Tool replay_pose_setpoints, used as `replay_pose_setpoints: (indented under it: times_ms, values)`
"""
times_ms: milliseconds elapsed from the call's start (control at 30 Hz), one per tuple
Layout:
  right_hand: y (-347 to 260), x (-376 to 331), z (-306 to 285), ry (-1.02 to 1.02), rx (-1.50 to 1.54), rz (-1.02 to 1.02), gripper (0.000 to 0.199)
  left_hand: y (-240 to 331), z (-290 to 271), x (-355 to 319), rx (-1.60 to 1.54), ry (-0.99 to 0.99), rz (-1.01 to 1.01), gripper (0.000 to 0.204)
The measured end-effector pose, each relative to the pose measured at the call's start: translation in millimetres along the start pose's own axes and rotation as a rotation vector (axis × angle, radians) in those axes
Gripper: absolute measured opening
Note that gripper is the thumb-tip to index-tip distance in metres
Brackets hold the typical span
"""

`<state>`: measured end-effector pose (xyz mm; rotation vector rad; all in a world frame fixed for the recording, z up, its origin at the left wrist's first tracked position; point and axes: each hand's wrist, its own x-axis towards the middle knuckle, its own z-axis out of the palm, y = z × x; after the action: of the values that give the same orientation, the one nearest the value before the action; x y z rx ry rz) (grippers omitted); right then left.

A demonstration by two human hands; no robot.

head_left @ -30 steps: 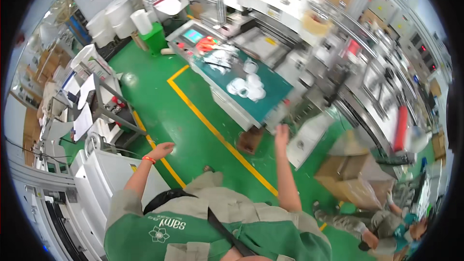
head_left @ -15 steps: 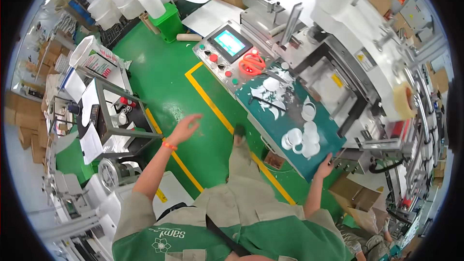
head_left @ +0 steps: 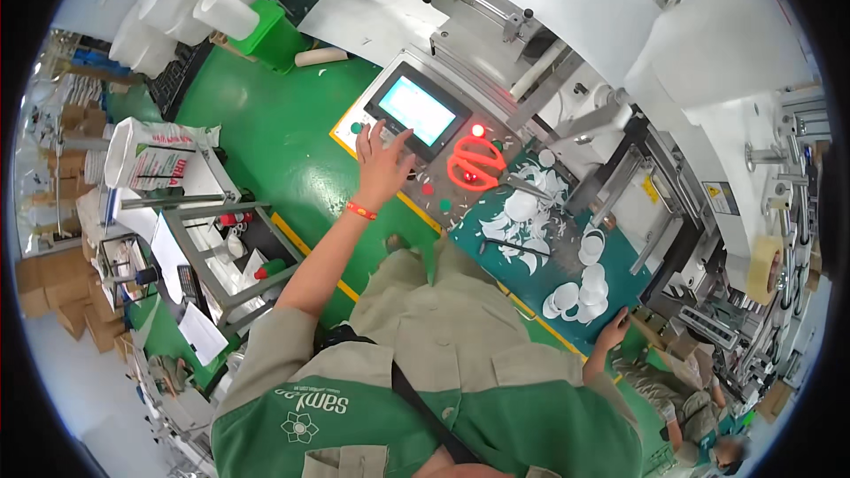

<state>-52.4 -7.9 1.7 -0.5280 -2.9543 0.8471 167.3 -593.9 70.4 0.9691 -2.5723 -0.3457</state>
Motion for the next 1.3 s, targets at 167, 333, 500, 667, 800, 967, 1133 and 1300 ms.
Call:
replay_pose_setpoints:
  times_ms: [167, 333, 500, 667, 800, 967, 1133, 1300]
  values:
    - [-19.1, -23.2, 20.8, 0.188, -0.3, 0.213, 0.068, -13.2, 7.5, 20.7, 0.041, -0.073, 0.05, 0.041]
    - [-13.0, -32.7, 32.8, 0.326, -0.364, 0.107, 0.062, -23.3, 19.5, 27.0, 0.029, -0.124, 0.137, 0.04]
    - [-14.1, -34.3, 33.3, 0.348, -0.369, 0.076, 0.062, -33.0, 25.8, 31.7, 0.093, -0.185, 0.176, 0.038]
    - [-17.7, -38.8, 32.1, 0.349, -0.354, 0.103, 0.061, -31.2, 10.1, 43.0, 0.049, -0.207, 0.225, 0.037]
    - [-30.8, -46.1, 31.8, 0.37, -0.327, 0.102, 0.06, -42.5, 5.2, 34.2, 0.03, -0.234, 0.148, 0.039]
    - [-39.3, -47.3, 28.9, 0.374, -0.332, 0.127, 0.059, -51.4, 10.9, 35.4, 0.053, -0.211, 0.143, 0.04]
    - [-39.4, -49.4, 28.0, 0.398, -0.307, 0.092, 0.06, -64.7, 15.6, 45.3, 0.157, -0.14, -0.002, 0.042]
    - [-41.7, -48.3, 27.2, 0.386, -0.311, 0.109, 0.061, -70.4, 18.6, 45.5, 0.19, -0.136, 0.011, 0.041]
